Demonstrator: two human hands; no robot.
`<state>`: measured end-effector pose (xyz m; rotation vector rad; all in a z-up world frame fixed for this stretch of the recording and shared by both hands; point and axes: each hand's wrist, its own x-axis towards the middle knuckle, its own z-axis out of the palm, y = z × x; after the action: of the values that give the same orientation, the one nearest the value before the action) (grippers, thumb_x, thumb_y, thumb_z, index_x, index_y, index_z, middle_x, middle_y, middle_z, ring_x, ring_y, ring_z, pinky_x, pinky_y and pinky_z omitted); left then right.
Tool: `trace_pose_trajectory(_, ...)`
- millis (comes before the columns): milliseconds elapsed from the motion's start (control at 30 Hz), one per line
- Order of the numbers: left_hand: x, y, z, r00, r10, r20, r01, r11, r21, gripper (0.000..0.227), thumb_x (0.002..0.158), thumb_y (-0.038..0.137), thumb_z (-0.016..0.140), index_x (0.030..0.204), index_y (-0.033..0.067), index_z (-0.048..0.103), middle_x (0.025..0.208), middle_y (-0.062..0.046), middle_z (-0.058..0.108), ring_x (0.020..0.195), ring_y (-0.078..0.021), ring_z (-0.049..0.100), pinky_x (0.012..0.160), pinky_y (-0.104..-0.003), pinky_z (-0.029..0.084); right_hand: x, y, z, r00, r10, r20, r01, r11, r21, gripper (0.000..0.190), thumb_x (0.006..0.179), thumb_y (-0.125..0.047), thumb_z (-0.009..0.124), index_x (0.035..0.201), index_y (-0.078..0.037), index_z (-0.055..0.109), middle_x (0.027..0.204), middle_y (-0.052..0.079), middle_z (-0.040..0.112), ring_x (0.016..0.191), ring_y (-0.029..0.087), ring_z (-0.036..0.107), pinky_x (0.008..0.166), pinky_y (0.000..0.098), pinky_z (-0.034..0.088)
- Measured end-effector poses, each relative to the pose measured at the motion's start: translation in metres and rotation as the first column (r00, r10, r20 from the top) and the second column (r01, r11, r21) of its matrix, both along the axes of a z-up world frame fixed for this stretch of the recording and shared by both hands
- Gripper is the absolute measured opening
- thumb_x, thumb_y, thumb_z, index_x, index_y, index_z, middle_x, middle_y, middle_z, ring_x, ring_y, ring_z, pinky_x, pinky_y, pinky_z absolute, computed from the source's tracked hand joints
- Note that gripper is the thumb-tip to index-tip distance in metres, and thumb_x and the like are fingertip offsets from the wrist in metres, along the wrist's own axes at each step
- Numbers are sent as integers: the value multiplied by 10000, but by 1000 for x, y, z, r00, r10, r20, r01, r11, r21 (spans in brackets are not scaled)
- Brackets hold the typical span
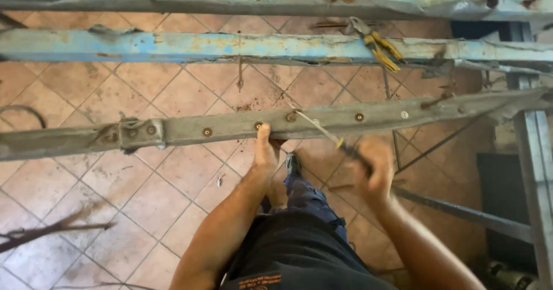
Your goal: Using a screwdriver and pliers to disassemble or repair components on a metal frame structure.
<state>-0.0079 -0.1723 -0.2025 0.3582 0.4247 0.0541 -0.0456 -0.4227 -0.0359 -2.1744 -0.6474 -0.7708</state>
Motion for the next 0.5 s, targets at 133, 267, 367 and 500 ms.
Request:
trace_pose_trajectory(133,-2,1,-2,999,-26,24,22,992,121,710,983,477,633,1501,26,451,1441,-228,560,1312,-399,578,1069,-607,501,91,63,81,692,-212,-690,619,667,415,478,1115,-417,586,1328,-25,413,1217,186,502,671,151,552,492,271,566)
trace_pose_trajectory(267,4,1,22,997,-20,79,8,989,146,633,942,465,641,1384,22,547,1337,-204,634,1243,-364,617,1020,-548,540,190,155,151,575,-135,-807,518,823,231,433,1019,-422,283,1284,-140,476,1116,25,691,691,70,626,479,201,514)
trace_pose_trajectory(367,-7,-10,12,993,109,38,-111,993,50,489,933,426,662,1263,66,638,1240,-144,700,1155,-286,665,1017,-484,547,207,234,140,554,-55,-831,292,947,132,375,979,-334,362,1302,-205,505,1083,-20,711,738,74,655,522,232,525)
trace_pose_trajectory(500,-3,-11,20,985,171,12,-172,985,11,396,976,388,616,1235,90,649,1224,-131,695,1133,-284,663,1022,-486,541,118,292,195,739,129,-661,-546,688,-477,460,1009,-167,485,1456,-96,402,1304,206,582,830,273,683,399,305,522)
